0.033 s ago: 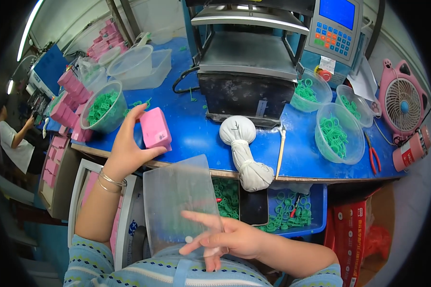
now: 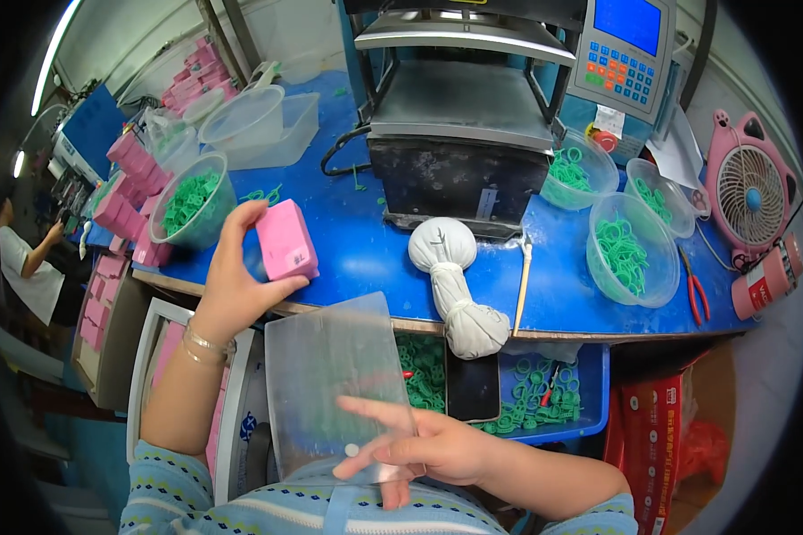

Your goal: The person inserts small plastic components and sprues into pink silicone molds, using pliers and a brush for assembly.

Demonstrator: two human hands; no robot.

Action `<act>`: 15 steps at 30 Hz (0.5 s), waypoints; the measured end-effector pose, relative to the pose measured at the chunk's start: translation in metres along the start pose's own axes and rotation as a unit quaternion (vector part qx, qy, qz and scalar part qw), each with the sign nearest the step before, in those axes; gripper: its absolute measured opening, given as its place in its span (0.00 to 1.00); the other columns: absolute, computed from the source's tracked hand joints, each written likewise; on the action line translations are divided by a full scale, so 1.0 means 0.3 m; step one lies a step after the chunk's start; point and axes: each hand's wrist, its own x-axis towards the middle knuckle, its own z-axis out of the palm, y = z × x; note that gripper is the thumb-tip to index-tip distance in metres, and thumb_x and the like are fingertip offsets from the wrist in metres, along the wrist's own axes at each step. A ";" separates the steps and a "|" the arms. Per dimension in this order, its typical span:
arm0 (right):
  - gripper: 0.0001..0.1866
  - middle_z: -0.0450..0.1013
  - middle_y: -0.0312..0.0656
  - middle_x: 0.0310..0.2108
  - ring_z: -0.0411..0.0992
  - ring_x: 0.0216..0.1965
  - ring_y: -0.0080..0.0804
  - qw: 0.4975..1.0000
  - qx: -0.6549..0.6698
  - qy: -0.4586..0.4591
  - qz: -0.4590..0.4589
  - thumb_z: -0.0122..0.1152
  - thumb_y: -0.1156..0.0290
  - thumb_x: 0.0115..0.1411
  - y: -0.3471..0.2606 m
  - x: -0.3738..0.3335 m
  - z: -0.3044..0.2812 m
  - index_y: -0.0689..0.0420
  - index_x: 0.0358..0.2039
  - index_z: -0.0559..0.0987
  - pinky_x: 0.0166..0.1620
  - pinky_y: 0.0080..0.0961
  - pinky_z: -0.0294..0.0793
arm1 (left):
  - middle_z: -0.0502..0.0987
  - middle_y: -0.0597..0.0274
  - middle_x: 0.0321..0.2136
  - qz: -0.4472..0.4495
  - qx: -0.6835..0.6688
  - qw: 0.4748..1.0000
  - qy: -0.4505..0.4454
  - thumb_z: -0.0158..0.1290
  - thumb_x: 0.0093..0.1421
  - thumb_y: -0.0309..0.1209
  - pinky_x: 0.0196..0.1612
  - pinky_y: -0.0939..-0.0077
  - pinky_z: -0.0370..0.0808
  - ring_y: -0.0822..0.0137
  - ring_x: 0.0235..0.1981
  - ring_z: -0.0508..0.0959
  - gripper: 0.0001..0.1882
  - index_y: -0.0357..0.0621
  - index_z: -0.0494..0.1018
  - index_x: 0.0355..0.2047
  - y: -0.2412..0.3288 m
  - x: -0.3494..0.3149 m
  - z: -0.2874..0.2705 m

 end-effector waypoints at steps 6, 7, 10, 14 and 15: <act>0.32 0.68 0.51 0.50 0.74 0.33 0.29 0.984 -0.156 0.067 -0.063 0.43 0.74 0.63 0.007 0.006 -0.025 0.55 0.64 0.43 0.37 0.21 0.72 | 0.65 0.50 0.51 0.229 -0.014 0.969 -0.091 0.66 0.36 0.34 0.55 0.40 0.54 0.44 0.54 0.64 0.26 0.57 0.69 0.38 0.177 -0.104 0.001; 0.30 0.68 0.50 0.50 0.73 0.35 0.28 0.957 -0.260 0.105 -0.076 0.44 0.74 0.63 0.007 0.009 -0.020 0.56 0.64 0.48 0.38 0.20 0.72 | 0.65 0.52 0.50 0.236 -0.030 0.969 -0.065 0.65 0.38 0.34 0.55 0.39 0.55 0.43 0.54 0.64 0.23 0.59 0.71 0.37 0.191 -0.130 0.005; 0.16 0.73 0.42 0.40 0.72 0.36 0.24 0.933 -0.319 0.130 -0.104 0.48 0.72 0.63 0.058 0.000 -0.065 0.59 0.51 0.66 0.38 0.19 0.70 | 0.64 0.55 0.50 0.299 -0.038 0.953 -0.014 0.63 0.42 0.33 0.52 0.41 0.62 0.42 0.54 0.64 0.19 0.61 0.73 0.36 0.187 -0.179 0.009; 0.08 0.74 0.37 0.30 0.71 0.34 0.22 0.887 -0.411 0.159 -0.138 0.50 0.72 0.62 0.061 -0.005 -0.070 0.61 0.38 0.73 0.37 0.20 0.70 | 0.64 0.58 0.50 0.353 -0.041 0.933 0.059 0.62 0.43 0.31 0.45 0.48 0.72 0.46 0.54 0.64 0.17 0.61 0.74 0.35 0.183 -0.196 0.027; 0.08 0.74 0.37 0.30 0.71 0.34 0.22 0.887 -0.411 0.158 -0.136 0.50 0.72 0.62 0.058 -0.005 -0.068 0.61 0.38 0.73 0.37 0.20 0.70 | 0.64 0.58 0.50 0.352 -0.041 0.933 0.060 0.62 0.43 0.31 0.45 0.48 0.72 0.46 0.54 0.64 0.17 0.61 0.74 0.35 0.181 -0.201 0.029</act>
